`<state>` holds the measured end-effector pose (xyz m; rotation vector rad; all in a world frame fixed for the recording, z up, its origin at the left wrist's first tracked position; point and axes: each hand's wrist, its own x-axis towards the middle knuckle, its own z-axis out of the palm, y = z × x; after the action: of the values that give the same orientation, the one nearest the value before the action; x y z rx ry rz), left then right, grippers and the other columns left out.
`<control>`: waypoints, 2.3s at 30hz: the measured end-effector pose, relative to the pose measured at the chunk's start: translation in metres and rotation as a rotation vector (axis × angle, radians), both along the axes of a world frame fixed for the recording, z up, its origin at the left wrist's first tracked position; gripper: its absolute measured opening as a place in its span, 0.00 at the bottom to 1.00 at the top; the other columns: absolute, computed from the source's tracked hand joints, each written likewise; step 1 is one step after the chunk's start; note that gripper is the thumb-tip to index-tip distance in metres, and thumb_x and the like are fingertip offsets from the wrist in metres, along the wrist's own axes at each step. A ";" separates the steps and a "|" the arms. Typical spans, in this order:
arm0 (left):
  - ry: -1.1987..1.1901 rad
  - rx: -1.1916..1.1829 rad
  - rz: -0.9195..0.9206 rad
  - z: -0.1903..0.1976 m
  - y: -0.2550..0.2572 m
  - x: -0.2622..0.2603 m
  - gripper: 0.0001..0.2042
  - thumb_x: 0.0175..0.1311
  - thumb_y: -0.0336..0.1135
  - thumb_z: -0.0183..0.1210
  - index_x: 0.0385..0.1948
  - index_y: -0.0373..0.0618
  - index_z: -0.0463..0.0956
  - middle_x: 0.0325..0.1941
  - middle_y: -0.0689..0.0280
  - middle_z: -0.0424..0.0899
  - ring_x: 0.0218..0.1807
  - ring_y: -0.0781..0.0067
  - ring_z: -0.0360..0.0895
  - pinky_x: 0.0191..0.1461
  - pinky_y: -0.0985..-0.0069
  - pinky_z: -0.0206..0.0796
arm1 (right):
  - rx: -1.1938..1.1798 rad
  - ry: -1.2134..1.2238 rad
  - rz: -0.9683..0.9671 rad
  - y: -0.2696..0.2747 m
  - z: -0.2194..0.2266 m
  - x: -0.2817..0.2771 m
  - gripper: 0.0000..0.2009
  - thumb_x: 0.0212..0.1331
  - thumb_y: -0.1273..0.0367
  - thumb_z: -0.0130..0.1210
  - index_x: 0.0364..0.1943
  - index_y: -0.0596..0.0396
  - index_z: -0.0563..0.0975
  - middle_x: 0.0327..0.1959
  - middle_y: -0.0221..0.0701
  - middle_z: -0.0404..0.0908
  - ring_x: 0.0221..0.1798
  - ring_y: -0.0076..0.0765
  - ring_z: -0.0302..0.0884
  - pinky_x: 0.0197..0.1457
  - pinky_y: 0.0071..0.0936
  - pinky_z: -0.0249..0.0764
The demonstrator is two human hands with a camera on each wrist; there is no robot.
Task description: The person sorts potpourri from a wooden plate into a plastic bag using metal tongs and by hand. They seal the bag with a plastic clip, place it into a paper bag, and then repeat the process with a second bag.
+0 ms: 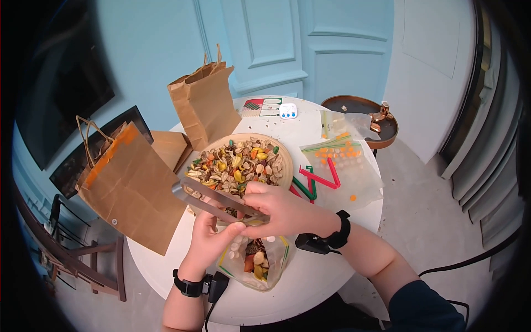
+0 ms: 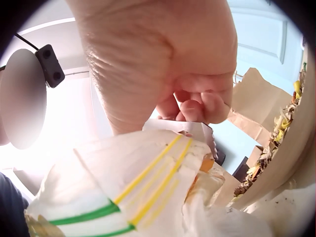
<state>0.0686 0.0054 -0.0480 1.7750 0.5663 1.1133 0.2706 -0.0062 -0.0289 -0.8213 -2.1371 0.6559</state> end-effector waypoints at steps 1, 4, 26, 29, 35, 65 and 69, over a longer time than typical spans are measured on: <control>-0.055 -0.011 -0.027 0.000 -0.001 0.002 0.17 0.55 0.32 0.63 0.46 0.41 0.71 0.50 0.64 0.72 0.52 0.70 0.70 0.59 0.71 0.61 | -0.011 0.040 0.007 0.001 -0.002 0.000 0.16 0.49 0.60 0.62 0.30 0.59 0.74 0.30 0.31 0.65 0.30 0.33 0.65 0.32 0.27 0.61; -0.149 -0.001 0.097 0.005 0.001 0.005 0.13 0.58 0.34 0.60 0.42 0.40 0.72 0.44 0.67 0.74 0.48 0.74 0.71 0.57 0.74 0.61 | 0.024 0.101 -0.089 0.012 -0.003 0.007 0.16 0.49 0.60 0.62 0.31 0.58 0.73 0.28 0.30 0.63 0.28 0.28 0.63 0.30 0.26 0.61; 0.409 -0.052 -0.035 -0.002 0.026 -0.023 0.08 0.55 0.30 0.61 0.20 0.41 0.71 0.22 0.75 0.72 0.28 0.86 0.66 0.32 0.83 0.60 | -0.345 0.564 -0.414 0.064 -0.045 0.039 0.14 0.56 0.65 0.61 0.40 0.63 0.76 0.31 0.31 0.80 0.27 0.19 0.75 0.30 0.17 0.74; 0.411 -0.092 -0.019 -0.004 0.029 -0.024 0.09 0.56 0.31 0.61 0.20 0.41 0.70 0.22 0.76 0.70 0.27 0.87 0.64 0.30 0.84 0.58 | -0.385 0.485 -0.415 0.059 -0.040 0.036 0.13 0.57 0.67 0.59 0.41 0.62 0.75 0.34 0.31 0.79 0.31 0.20 0.76 0.33 0.17 0.74; 0.366 -0.131 0.078 -0.010 0.032 -0.025 0.10 0.60 0.34 0.58 0.20 0.43 0.70 0.21 0.77 0.69 0.27 0.87 0.64 0.30 0.84 0.56 | -0.399 0.376 -0.429 0.064 -0.047 0.037 0.15 0.55 0.64 0.60 0.38 0.64 0.77 0.27 0.32 0.81 0.27 0.19 0.77 0.31 0.18 0.75; 0.365 0.042 0.576 -0.034 0.061 -0.033 0.18 0.63 0.39 0.56 0.16 0.38 0.67 0.11 0.71 0.61 0.18 0.82 0.55 0.22 0.77 0.51 | -0.448 0.561 -0.272 0.044 -0.016 0.034 0.12 0.56 0.68 0.59 0.40 0.62 0.77 0.32 0.32 0.80 0.28 0.25 0.77 0.34 0.22 0.76; 0.370 0.042 0.578 -0.032 0.060 -0.032 0.17 0.62 0.39 0.56 0.16 0.38 0.68 0.11 0.70 0.61 0.17 0.81 0.55 0.22 0.76 0.52 | -0.450 0.385 -0.305 0.039 -0.023 0.020 0.13 0.54 0.65 0.61 0.39 0.62 0.79 0.30 0.30 0.81 0.29 0.22 0.77 0.34 0.21 0.74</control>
<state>0.0368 0.0655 -0.0802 1.9222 1.3520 1.1765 0.2906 0.0327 -0.0518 -1.1271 -1.4989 1.0524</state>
